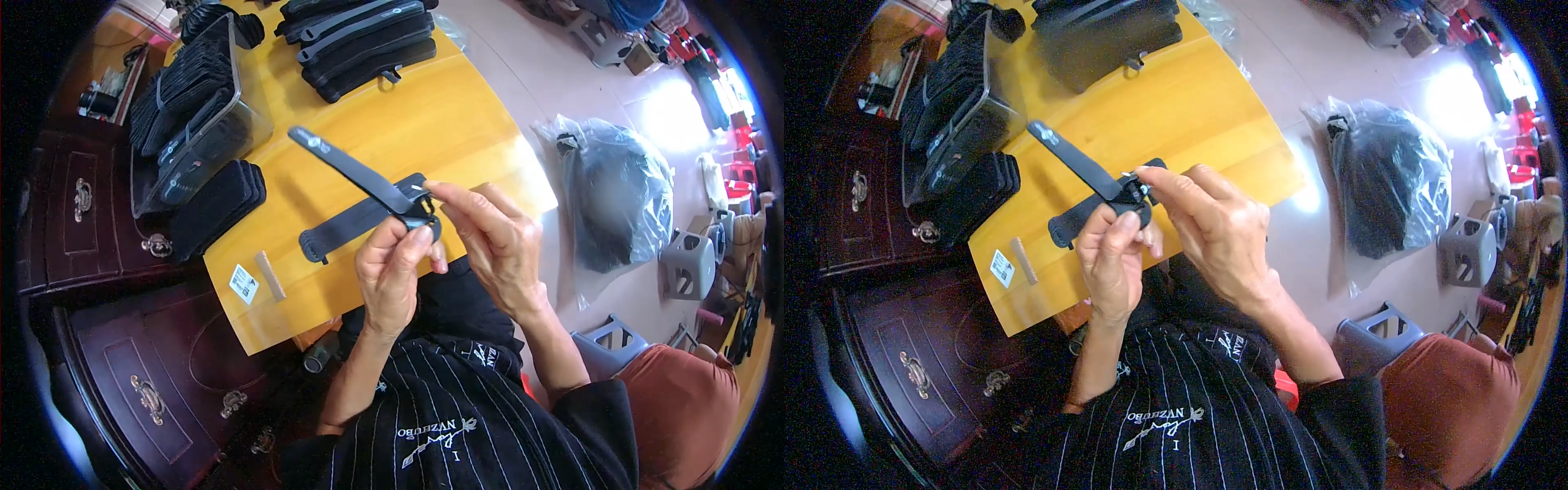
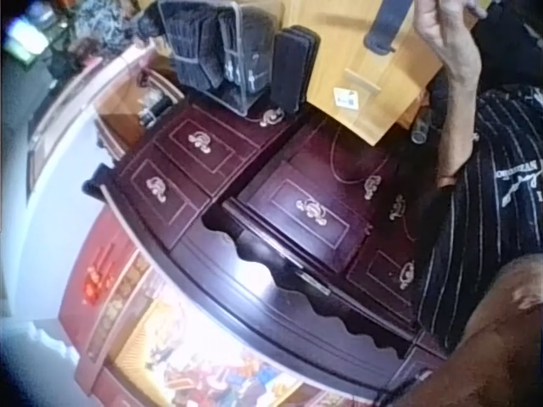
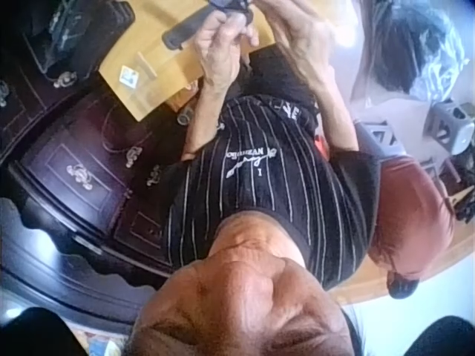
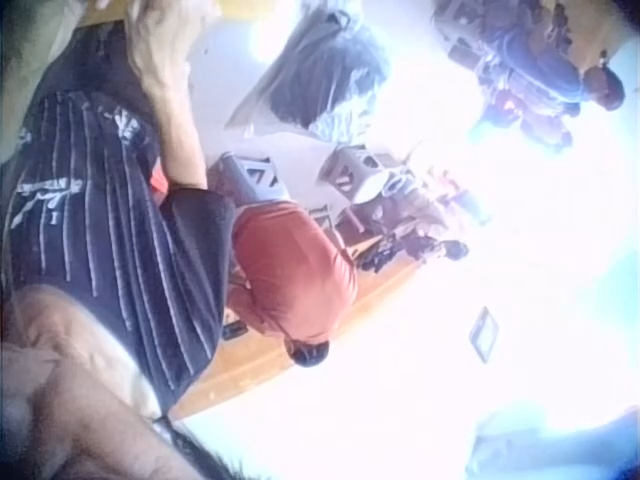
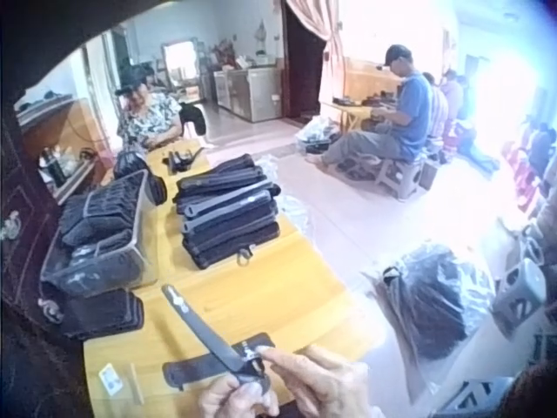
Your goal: The person is using a small pointed tool to clear or widen holes in black leather straps at a workshop table.
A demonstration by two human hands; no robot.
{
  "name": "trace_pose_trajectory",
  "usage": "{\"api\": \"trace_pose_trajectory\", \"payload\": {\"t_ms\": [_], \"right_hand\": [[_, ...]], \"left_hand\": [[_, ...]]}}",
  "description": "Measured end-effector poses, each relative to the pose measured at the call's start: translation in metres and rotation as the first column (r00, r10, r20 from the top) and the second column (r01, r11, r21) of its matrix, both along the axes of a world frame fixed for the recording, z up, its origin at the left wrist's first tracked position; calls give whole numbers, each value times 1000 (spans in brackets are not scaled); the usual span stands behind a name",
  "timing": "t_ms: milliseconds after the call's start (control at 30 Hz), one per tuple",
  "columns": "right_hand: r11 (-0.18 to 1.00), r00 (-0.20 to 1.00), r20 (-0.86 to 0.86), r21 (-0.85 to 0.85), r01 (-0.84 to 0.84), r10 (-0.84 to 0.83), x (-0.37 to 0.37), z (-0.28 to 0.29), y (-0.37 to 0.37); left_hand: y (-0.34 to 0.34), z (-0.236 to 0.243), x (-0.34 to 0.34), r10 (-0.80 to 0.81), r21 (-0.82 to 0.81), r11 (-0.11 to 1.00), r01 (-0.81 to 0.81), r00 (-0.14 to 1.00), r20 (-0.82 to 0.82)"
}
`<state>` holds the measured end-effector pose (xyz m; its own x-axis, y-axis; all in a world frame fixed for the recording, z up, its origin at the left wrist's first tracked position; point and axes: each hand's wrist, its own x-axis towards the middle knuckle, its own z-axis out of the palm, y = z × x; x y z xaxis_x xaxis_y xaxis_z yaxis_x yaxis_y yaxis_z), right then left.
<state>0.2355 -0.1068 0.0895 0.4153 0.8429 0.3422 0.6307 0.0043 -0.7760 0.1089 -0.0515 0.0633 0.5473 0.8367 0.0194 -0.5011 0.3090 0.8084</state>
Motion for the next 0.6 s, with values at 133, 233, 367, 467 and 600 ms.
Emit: {"api": "trace_pose_trajectory", "payload": {"t_ms": [133,233,367,467,600], "right_hand": [[950,946,-102,-1,-311,309,13,13,6],[943,907,-286,-32,-332,310,20,19,-1],[940,702,-659,21,-340,269,6,26,-3],[931,420,-849,199,-307,320,-5,23,-1],[958,319,-935,65,-279,157,2,23,-7]], "left_hand": [[4,3,-15,81,-30,996,-80,996,26],[6,9,-22,144,-38,989,-144,989,16],[-1,26,-10,108,29,994,-105,980,-165],[-4,26,-10,-27,-7,1000,26,996,-85],[-7,26,-8,-118,27,992,124,980,-160]]}}
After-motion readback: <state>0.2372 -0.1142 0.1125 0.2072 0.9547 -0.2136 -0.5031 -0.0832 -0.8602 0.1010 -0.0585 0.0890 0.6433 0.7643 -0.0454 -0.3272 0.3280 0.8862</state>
